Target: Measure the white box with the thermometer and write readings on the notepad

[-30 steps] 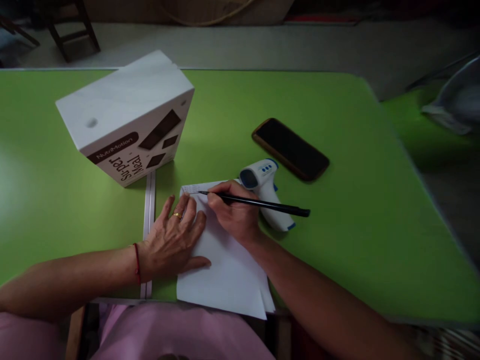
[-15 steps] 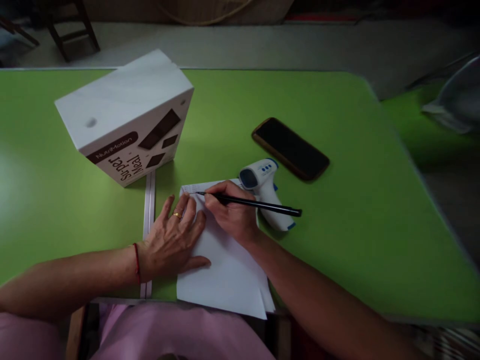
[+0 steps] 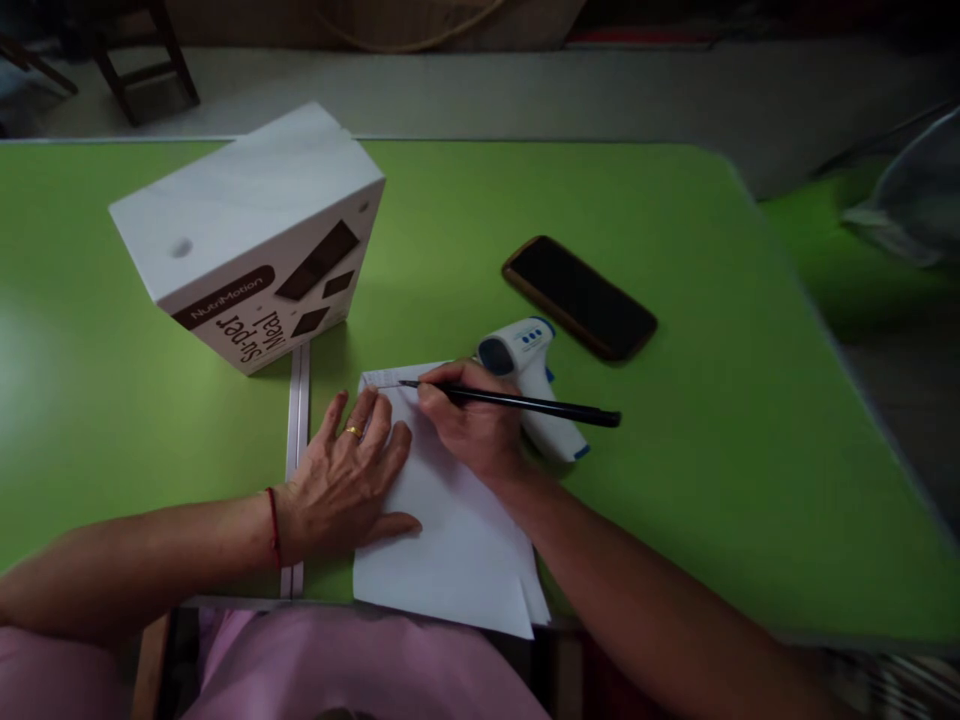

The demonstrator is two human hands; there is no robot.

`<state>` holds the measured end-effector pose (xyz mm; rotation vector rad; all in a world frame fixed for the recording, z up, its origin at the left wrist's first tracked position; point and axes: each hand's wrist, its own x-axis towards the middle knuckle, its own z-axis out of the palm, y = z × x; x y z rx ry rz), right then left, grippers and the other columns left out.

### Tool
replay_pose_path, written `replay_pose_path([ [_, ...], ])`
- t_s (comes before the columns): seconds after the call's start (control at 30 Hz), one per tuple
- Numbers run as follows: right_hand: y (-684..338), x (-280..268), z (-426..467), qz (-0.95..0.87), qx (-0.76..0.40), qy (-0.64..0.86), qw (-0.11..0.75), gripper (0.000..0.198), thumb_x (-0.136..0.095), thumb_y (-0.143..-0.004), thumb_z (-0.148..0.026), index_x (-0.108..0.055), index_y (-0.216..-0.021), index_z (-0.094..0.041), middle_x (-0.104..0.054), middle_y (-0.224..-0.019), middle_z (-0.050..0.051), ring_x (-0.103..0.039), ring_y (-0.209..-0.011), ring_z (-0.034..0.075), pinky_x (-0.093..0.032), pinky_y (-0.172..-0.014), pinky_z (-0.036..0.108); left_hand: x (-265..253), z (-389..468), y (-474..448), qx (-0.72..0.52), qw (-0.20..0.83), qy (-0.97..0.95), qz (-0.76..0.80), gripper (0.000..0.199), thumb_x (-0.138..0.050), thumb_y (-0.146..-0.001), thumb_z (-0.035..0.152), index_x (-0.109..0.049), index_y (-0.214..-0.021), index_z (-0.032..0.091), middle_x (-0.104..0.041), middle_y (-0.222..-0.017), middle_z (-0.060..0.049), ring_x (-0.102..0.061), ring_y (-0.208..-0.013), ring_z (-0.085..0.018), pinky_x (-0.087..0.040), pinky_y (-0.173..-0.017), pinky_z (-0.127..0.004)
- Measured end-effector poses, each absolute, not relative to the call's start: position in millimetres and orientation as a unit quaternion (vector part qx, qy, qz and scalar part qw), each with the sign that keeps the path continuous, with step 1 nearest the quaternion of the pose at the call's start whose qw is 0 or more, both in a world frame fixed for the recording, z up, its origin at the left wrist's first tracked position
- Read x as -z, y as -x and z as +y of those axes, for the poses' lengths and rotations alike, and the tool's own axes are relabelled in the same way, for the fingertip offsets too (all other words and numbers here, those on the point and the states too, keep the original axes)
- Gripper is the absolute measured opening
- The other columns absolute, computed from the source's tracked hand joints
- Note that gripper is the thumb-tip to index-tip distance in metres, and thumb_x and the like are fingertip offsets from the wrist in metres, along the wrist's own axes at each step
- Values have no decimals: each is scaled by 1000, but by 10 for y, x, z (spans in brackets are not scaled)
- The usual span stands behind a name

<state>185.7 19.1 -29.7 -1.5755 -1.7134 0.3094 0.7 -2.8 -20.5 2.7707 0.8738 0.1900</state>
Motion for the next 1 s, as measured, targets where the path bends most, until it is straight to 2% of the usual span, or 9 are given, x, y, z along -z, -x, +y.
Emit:
replay_pose_path([
  [0.3,-1825,303,192,-674,-122,604,407,9,-57,-79,-23,-58,-70,-23,-62,-56,-1,-55,-47,13,-46,-46,26,182,-21,-11,-54,124,-946,295,91,-54,-80,76,-43,-136,4,-40,-144,-28,-34,-138,-44,-29,-111,-58],
  [1.0,-1814,271,191,-644,-140,644,388,9,-55,-74,-25,-57,-66,-21,-62,-56,-2,-55,-49,12,-46,-50,24,202,-27,-6,-54,131,-944,298,92,-55,-79,76,-42,-136,5,-39,-145,-28,-31,-139,-44,-25,-113,-58],
])
